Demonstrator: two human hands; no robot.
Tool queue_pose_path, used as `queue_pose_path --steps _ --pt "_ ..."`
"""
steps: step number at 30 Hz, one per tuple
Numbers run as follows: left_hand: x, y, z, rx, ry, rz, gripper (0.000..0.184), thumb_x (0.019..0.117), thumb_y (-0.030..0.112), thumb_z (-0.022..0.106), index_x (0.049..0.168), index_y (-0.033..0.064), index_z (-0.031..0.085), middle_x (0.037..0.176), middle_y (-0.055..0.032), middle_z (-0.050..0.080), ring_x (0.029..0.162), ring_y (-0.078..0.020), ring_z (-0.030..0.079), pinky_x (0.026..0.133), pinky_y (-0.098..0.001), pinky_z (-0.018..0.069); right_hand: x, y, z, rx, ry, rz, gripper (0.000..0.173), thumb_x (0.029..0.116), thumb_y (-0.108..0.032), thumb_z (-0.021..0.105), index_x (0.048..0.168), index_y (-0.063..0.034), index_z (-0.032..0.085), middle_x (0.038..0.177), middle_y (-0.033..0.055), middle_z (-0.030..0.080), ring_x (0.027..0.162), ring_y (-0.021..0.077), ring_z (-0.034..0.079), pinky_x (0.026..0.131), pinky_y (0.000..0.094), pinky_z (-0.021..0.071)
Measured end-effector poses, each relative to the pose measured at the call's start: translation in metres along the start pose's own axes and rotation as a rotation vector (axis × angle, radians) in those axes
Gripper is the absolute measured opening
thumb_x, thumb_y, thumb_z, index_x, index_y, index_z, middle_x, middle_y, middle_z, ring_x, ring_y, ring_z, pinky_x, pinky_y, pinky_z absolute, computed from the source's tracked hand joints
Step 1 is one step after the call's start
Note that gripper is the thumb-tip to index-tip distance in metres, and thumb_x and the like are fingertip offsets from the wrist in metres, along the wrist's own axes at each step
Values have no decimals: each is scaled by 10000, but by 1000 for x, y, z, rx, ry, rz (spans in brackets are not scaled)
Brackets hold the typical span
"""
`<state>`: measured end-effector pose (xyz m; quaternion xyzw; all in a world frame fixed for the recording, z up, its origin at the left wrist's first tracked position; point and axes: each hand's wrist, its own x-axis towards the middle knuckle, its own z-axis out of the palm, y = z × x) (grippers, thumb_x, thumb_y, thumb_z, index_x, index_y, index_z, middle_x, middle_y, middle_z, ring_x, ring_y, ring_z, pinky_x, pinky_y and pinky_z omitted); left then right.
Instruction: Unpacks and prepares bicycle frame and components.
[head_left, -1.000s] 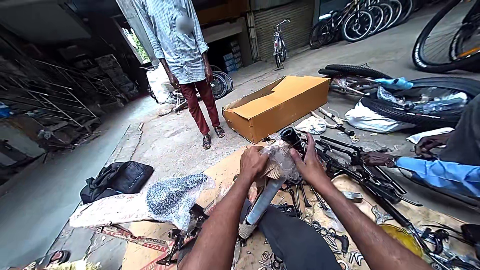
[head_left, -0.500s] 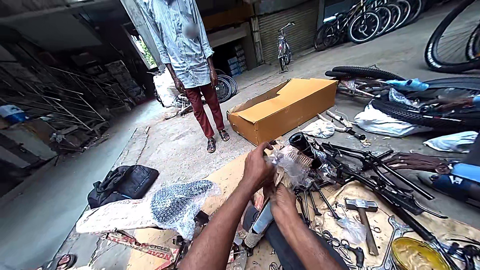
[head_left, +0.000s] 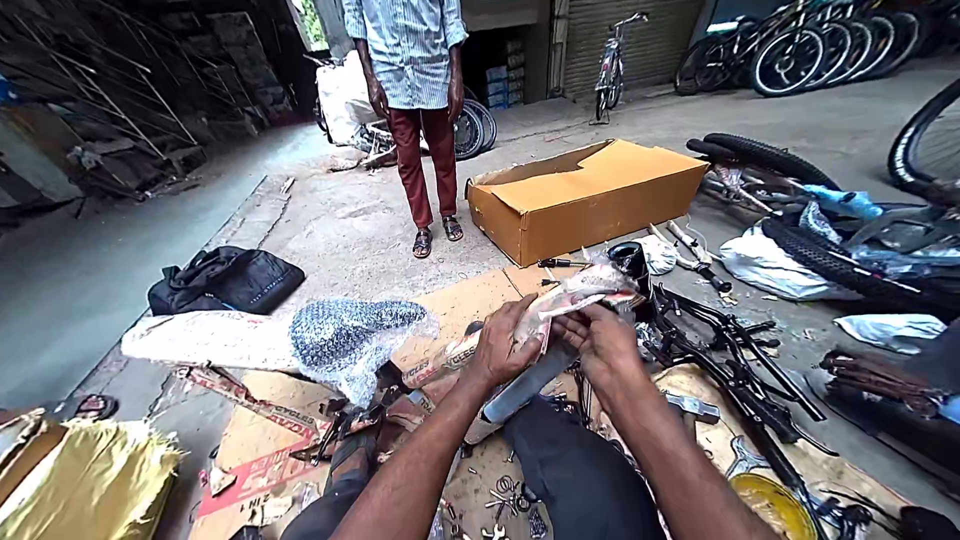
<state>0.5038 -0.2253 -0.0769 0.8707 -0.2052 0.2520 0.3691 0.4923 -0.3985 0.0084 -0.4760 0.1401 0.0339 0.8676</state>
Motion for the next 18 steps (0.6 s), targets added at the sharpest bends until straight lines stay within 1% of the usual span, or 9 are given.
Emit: queue_pose_path --steps 2,5,6,7,9,12,14,16,18 --pt "5 -2 -2 -12 -40 2 799 905 572 494 1519 59 473 1394 -168 606 1303 -291 569 1098 -562 435 13 -15 3 130 13 177 154 1025 -113 511 1141 -20 547 930 120 650 770 200 683 728 351 613" --pt "11 3 -3 73 -69 -31 972 800 706 652 1526 87 462 1328 -168 628 1207 -305 612 999 -572 497 23 -33 8 292 62 279 104 1040 -173 485 1109 -102 516 930 71 603 786 157 640 743 313 579" --pt "14 5 -3 92 -56 -56 912 814 671 688 1491 88 507 1287 -169 648 1170 -312 632 975 -573 511 24 -35 10 318 62 273 100 1041 -179 476 1107 -113 509 936 65 598 797 152 638 751 310 577" --pt "18 8 -3 114 -30 -97 748 853 549 720 1408 67 586 1216 -182 675 1115 -331 661 940 -577 532 25 -35 12 334 53 264 96 1040 -175 476 1105 -115 512 937 66 601 799 154 641 751 310 577" --pt "35 16 -1 220 -37 -236 422 924 310 686 1221 10 679 1109 -225 702 1049 -392 690 891 -605 545 33 -32 10 289 -11 228 113 1044 -161 477 1122 -96 526 940 85 631 797 175 677 738 323 604" --pt "68 9 -9 186 -221 -432 392 988 329 601 1189 4 690 1161 -242 696 1142 -414 651 958 -636 486 54 -24 -8 -87 -218 33 206 1045 -112 517 1215 -10 577 1034 129 711 907 220 730 823 381 625" --pt "77 -10 -11 58 -286 -431 381 1004 313 602 1216 8 684 1219 -235 677 1189 -395 624 1012 -621 462 69 -15 -26 -463 -391 -215 243 1042 -109 572 1254 1 619 1058 95 735 904 161 723 845 347 609" --pt "78 -26 -4 0 -245 -468 393 995 284 629 1261 -3 653 1264 -237 657 1224 -384 607 1046 -604 457 79 -2 -41 -683 -433 -408 205 981 -90 663 1165 -5 694 1009 84 755 845 148 724 807 364 618" --pt "78 -33 6 32 -155 -585 419 999 277 623 1285 -29 627 1303 -256 630 1251 -401 589 1044 -607 464 75 17 -48 -719 -354 -437 165 962 -80 683 1102 -2 719 991 105 751 824 179 722 781 404 620"
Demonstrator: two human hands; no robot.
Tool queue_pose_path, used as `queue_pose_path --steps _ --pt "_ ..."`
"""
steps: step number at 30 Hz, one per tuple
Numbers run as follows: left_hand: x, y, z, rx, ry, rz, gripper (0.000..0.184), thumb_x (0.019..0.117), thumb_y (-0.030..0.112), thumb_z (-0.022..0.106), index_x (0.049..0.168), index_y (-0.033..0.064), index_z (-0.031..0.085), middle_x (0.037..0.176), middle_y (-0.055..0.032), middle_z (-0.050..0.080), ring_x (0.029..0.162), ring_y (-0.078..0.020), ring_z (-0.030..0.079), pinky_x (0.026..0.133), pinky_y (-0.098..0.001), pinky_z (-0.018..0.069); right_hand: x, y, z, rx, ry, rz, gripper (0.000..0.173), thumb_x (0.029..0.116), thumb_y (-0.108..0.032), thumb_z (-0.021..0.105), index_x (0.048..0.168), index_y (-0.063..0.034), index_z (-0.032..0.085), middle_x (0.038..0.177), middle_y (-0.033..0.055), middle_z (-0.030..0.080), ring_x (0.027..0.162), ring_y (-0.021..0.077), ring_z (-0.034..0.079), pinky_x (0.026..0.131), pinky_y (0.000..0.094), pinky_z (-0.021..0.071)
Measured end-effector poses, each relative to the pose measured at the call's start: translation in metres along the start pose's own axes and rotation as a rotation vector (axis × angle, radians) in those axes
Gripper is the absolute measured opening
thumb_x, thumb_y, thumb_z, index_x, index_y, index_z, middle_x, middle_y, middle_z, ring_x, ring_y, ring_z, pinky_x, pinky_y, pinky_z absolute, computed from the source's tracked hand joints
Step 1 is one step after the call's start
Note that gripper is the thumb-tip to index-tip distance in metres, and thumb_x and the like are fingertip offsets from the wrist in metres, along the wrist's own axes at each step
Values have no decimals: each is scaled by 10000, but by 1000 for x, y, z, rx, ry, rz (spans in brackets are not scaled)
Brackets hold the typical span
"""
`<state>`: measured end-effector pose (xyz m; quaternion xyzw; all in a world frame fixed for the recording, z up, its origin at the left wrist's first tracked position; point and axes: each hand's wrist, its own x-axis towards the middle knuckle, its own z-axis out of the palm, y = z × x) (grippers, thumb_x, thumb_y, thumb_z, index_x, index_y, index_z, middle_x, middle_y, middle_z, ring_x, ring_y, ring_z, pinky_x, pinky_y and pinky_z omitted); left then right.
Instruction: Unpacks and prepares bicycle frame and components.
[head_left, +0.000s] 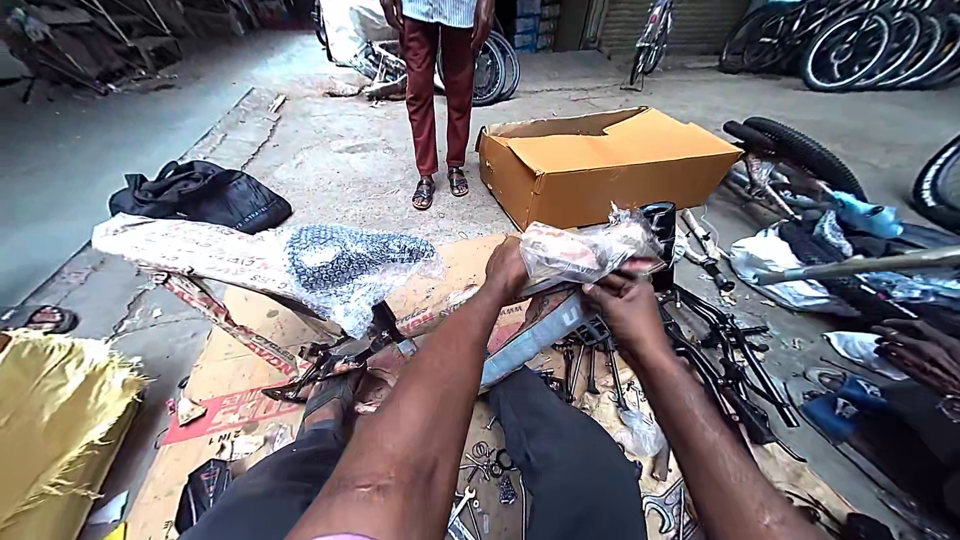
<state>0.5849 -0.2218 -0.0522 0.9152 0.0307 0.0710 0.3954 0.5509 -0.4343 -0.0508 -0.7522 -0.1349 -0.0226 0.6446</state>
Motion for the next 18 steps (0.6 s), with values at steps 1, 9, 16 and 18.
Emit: queue_pose_path --steps 1,9,16,18 --pt "4 0 2 27 17 -31 438 996 285 628 1308 -23 611 1325 -249 617 1265 -395 580 1048 -596 464 -5 0 7 35 44 35 180 992 -96 661 1130 7 709 1017 113 751 843 187 734 786 401 631" --pt "-22 -16 -4 24 81 37 452 949 280 688 1260 -44 639 1234 -271 664 1212 -422 616 1037 -628 457 9 -4 62 925 329 364 405 1019 -28 527 1412 -20 430 1302 184 575 1133 304 636 915 502 583" --pt "-38 -44 4 115 23 193 858 786 669 763 1384 79 591 1353 -160 639 1290 -314 589 1083 -587 462 4 -17 83 985 601 300 254 1020 -50 577 1265 -18 517 1095 139 638 981 218 660 849 400 591" --pt "-49 -33 -1 73 -25 212 687 884 497 746 1388 56 591 1372 -192 619 1299 -363 567 1066 -643 425 2 -21 79 1153 592 293 223 1064 -106 491 1277 -45 518 1155 134 624 1068 242 639 921 449 566"
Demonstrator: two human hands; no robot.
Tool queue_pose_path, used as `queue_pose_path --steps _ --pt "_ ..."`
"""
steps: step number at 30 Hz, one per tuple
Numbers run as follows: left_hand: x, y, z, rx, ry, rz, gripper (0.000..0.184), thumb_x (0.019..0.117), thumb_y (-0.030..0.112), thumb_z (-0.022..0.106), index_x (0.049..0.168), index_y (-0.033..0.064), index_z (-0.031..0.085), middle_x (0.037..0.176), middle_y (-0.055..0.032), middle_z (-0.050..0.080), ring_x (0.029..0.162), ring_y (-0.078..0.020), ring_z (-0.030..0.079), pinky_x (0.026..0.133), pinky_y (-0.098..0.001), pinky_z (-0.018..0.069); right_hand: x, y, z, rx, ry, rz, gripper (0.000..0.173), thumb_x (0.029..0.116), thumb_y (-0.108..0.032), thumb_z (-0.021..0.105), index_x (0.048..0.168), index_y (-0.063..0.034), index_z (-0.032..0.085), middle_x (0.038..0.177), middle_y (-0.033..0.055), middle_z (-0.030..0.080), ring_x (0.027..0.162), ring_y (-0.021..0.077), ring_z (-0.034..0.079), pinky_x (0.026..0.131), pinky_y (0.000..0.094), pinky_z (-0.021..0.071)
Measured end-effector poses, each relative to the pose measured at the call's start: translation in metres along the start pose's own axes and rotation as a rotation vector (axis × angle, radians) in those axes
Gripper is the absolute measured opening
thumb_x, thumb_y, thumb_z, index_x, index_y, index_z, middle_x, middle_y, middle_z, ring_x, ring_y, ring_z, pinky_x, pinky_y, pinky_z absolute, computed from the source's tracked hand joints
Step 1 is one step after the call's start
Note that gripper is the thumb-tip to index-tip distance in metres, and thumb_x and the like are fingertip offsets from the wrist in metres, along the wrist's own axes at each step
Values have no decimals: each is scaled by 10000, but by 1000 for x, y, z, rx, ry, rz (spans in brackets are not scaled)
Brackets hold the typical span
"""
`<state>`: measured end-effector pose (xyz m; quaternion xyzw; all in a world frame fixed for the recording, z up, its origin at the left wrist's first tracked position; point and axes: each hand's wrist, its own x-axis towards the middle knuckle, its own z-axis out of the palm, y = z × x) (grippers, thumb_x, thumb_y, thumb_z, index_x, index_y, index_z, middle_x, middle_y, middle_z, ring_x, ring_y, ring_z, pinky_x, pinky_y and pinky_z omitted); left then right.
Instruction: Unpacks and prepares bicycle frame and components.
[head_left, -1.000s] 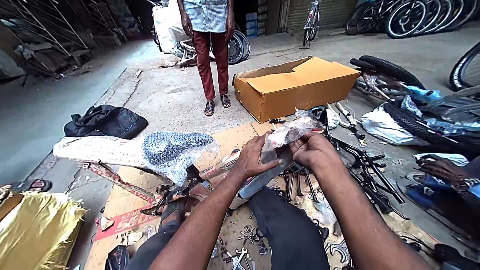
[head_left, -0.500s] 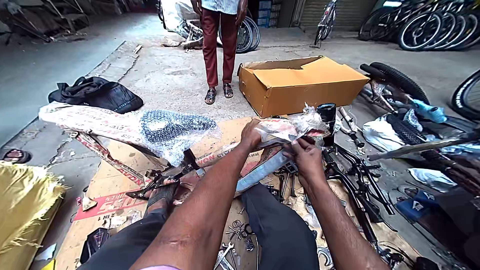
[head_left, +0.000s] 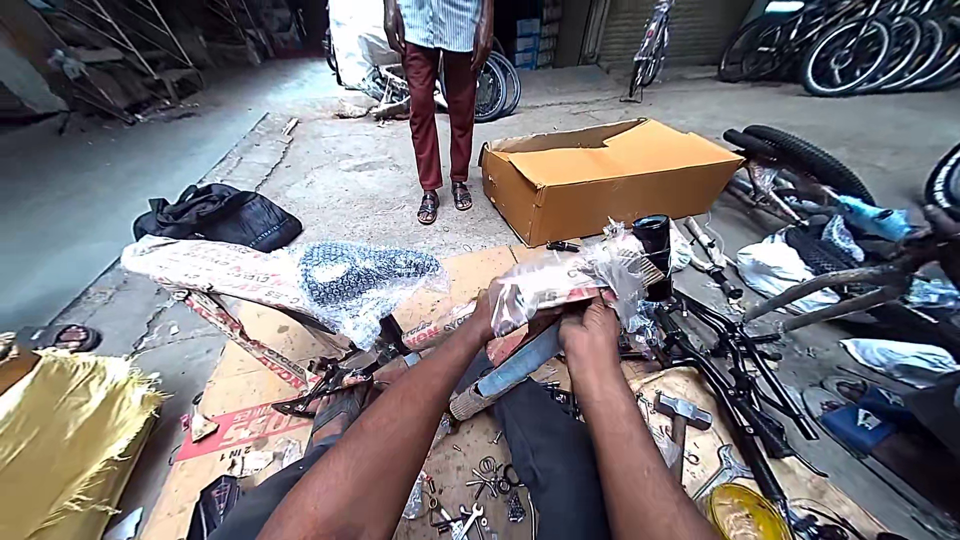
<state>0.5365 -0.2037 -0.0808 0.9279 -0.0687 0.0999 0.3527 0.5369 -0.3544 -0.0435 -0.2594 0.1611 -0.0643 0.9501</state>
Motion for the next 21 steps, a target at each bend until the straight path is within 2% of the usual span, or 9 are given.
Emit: queue_pose_path --steps 2,4,6,8,11,14,16,18,21 --pt "-9 29 -12 -91 -18 3 528 943 258 664 1425 69 560 1407 -166 594 1322 -323 541 1084 -602 408 2 -7 2 179 -66 125 287 1084 -260 409 1300 -104 518 1211 111 627 1156 248 619 988 514 527" --pt "-19 55 -16 -223 29 -1 425 955 148 674 1329 -40 602 1279 -230 648 1215 -308 605 1078 -496 442 2 -8 0 250 -57 158 253 1083 -273 389 1232 -123 529 1131 85 631 1087 226 630 951 483 537" --pt "-4 65 -9 -263 82 69 395 949 164 691 1275 -50 629 1207 -228 679 1151 -297 644 1042 -471 484 -1 -10 2 227 13 164 211 1080 -222 404 1230 -116 509 1127 64 597 1068 190 614 948 392 531" --pt "21 69 2 -340 150 128 437 953 164 676 1320 -61 598 1270 -228 657 1224 -286 615 1093 -456 457 -10 -11 6 176 89 130 288 1066 -168 475 1338 -79 502 1278 84 592 1190 194 604 1014 353 519" --pt "38 85 8 -680 180 -29 341 1074 210 513 1342 19 602 1292 -151 652 1217 -209 606 1077 -428 476 -14 -6 -9 77 41 49 407 1050 -129 550 1437 -53 451 1419 124 537 1267 244 584 1051 382 516" --pt "30 79 9 -818 183 -171 336 1088 209 478 1350 30 590 1273 -123 654 1174 -185 615 1034 -414 498 -1 -4 -24 -192 -37 -88 385 1046 -81 562 1413 -13 467 1244 201 650 1022 292 715 851 431 620" --pt "24 77 8 -898 187 -166 317 1069 151 500 1356 32 558 1201 -103 679 1073 -146 659 952 -348 558 3 -4 -35 -391 -127 -180 350 1062 -122 548 1394 -33 484 1136 175 707 899 255 740 757 407 634" --pt "22 83 7 -875 206 -264 281 1073 161 503 1309 28 579 1127 -104 675 1001 -144 657 898 -343 561 -5 -6 -38 -529 -170 -183 361 1045 -166 597 1388 -85 518 1096 111 705 837 187 720 731 363 620" --pt "16 84 4 -712 175 -295 355 1077 266 521 1337 36 596 1198 -130 674 1076 -179 651 962 -395 544 -20 -8 -34 -657 -164 -148 333 1028 -181 639 1319 -41 557 1023 128 720 801 215 731 723 390 629"
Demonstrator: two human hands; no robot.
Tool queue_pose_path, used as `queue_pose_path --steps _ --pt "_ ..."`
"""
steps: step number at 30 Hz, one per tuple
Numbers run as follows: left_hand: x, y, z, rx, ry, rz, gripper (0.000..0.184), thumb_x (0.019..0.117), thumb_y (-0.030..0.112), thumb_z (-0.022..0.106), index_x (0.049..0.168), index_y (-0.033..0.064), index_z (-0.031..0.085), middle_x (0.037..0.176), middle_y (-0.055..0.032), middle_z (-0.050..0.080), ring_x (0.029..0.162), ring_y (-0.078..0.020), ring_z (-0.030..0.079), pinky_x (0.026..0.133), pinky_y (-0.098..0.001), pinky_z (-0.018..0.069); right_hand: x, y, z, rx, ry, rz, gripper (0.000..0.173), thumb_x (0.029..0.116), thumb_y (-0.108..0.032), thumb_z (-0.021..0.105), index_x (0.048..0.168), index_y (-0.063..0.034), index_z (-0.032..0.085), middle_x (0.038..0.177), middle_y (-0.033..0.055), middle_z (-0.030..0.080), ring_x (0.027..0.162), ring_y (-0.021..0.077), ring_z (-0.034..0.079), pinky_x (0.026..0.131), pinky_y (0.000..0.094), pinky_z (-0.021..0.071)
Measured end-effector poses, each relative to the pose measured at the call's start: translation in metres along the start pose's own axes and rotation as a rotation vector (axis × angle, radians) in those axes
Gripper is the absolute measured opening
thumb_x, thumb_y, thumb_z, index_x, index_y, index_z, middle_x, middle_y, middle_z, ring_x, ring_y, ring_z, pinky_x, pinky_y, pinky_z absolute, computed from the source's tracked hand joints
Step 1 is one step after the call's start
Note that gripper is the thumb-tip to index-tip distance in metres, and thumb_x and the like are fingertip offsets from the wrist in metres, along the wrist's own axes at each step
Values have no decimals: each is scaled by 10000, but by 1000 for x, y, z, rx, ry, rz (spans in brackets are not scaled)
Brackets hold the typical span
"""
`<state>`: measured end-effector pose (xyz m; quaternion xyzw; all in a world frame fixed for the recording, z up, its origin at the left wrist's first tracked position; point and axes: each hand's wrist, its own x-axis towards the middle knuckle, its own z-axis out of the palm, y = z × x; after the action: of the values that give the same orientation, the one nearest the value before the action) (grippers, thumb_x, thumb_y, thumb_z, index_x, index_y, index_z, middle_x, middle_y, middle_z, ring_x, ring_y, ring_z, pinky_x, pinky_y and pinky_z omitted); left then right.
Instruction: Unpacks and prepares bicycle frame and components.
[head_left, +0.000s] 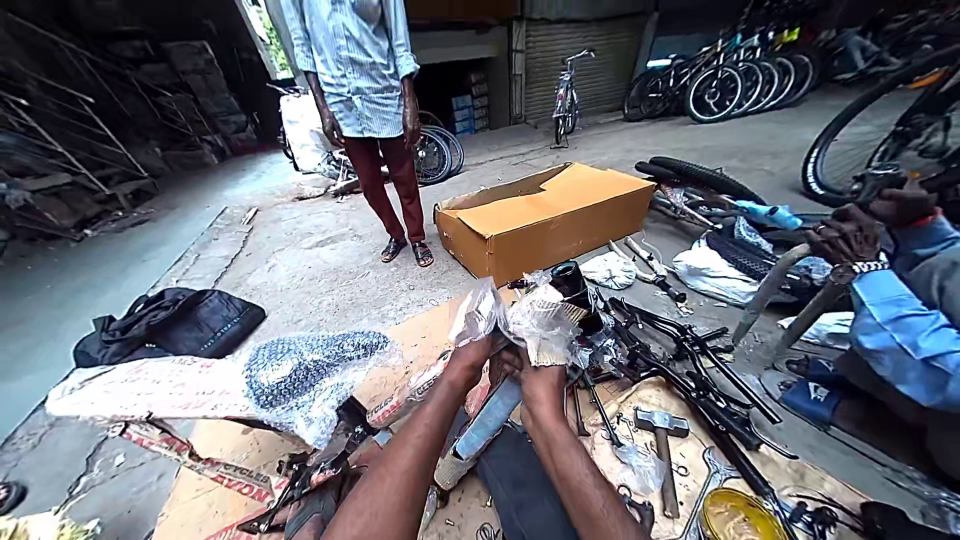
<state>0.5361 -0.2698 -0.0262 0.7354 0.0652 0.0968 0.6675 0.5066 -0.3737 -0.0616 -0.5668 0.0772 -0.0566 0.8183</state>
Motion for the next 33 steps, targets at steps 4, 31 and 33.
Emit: queue_pose_path --steps 4,31,33 --pt "10 -14 -14 342 -170 433 233 895 329 761 952 111 706 1096 -70 637 1020 -234 597 854 -469 521 -19 7 -30 -440 11 -431 216 896 -332 757 882 -117 749 822 -28 736 756 91 726 704 331 647" --pt "-65 18 42 312 289 -145 1147 627 568 934 1462 58 334 1187 -211 645 1097 -326 652 923 -550 551 -18 33 -31 -782 171 -775 492 802 -183 695 1214 82 656 1230 258 649 1168 419 623 1002 522 520" --pt "-76 27 40 493 329 -106 1091 644 651 885 1421 49 411 1148 -186 673 1068 -317 667 919 -552 545 -26 27 -41 -758 129 -791 503 840 -247 689 1231 67 647 1217 239 651 1151 393 635 980 484 549"
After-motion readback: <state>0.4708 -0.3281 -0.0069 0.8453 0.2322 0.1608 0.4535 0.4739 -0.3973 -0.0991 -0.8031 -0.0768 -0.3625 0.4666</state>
